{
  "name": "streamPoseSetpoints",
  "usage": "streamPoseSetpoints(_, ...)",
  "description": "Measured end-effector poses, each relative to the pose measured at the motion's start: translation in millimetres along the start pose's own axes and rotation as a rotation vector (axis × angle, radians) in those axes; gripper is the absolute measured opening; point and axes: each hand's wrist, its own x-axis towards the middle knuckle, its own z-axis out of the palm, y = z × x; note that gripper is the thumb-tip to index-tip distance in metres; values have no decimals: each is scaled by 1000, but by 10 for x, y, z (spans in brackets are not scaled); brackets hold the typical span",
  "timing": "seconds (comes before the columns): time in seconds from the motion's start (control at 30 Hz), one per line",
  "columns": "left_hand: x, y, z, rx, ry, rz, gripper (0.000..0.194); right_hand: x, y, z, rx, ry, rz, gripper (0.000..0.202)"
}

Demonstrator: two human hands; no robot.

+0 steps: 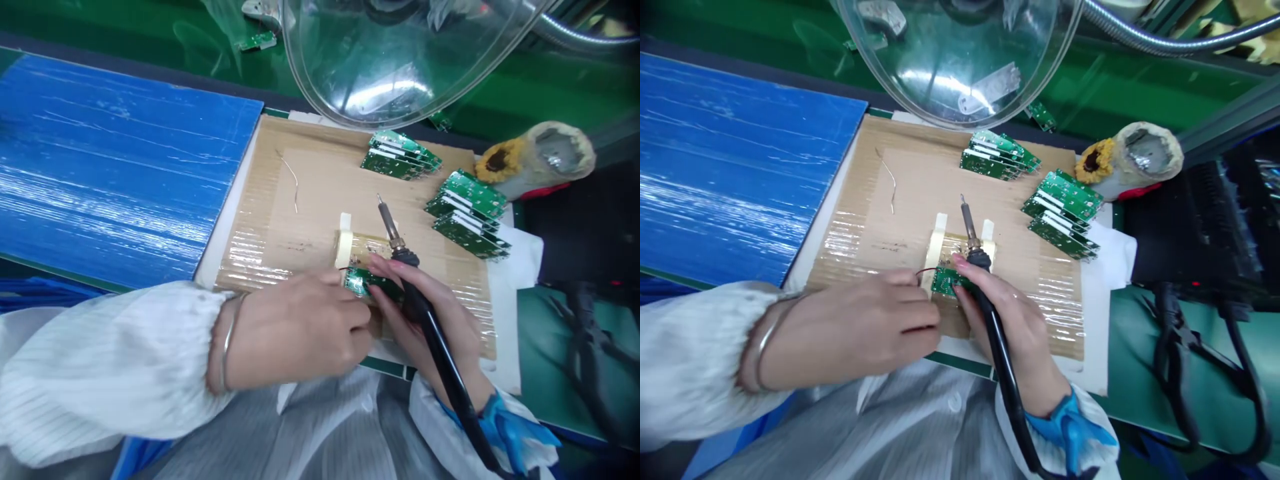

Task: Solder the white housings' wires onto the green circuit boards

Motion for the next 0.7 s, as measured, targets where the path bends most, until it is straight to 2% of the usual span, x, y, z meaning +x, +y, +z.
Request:
streamPoseSetpoints(0.1, -106, 132, -69, 192, -81, -70, 7, 1, 14, 8, -16, 2, -16, 63)
streamPoseSetpoints(0.2, -217, 83, -90, 282, -78, -202, 8, 0, 3, -4, -33, 30, -8, 64)
streamPoseSetpoints(0.27, -261, -32, -5, 227, 56, -254, 11, 1, -22, -23, -20, 59, 29, 62)
streamPoseSetpoints(0.37, -311, -177, 230, 78, 366, -320, 16, 12, -73, -56, 50, 139, 116, 50)
streamPoseSetpoints(0.43, -349, -206, 368, -13, 480, -363, 20, 23, -104, -70, 136, 185, 146, 46)
streamPoseSetpoints(0.5, -387, -199, 432, -55, 508, -390, 27, 29, -119, -72, 188, 204, 151, 47)
streamPoseSetpoints(0.57, -415, -194, 421, -48, 517, -402, 30, 24, -116, -68, 181, 212, 148, 48)
streamPoseSetpoints(0.7, -422, -230, 304, 0, 511, -358, 18, -6, -72, -64, 172, 201, 133, 48)
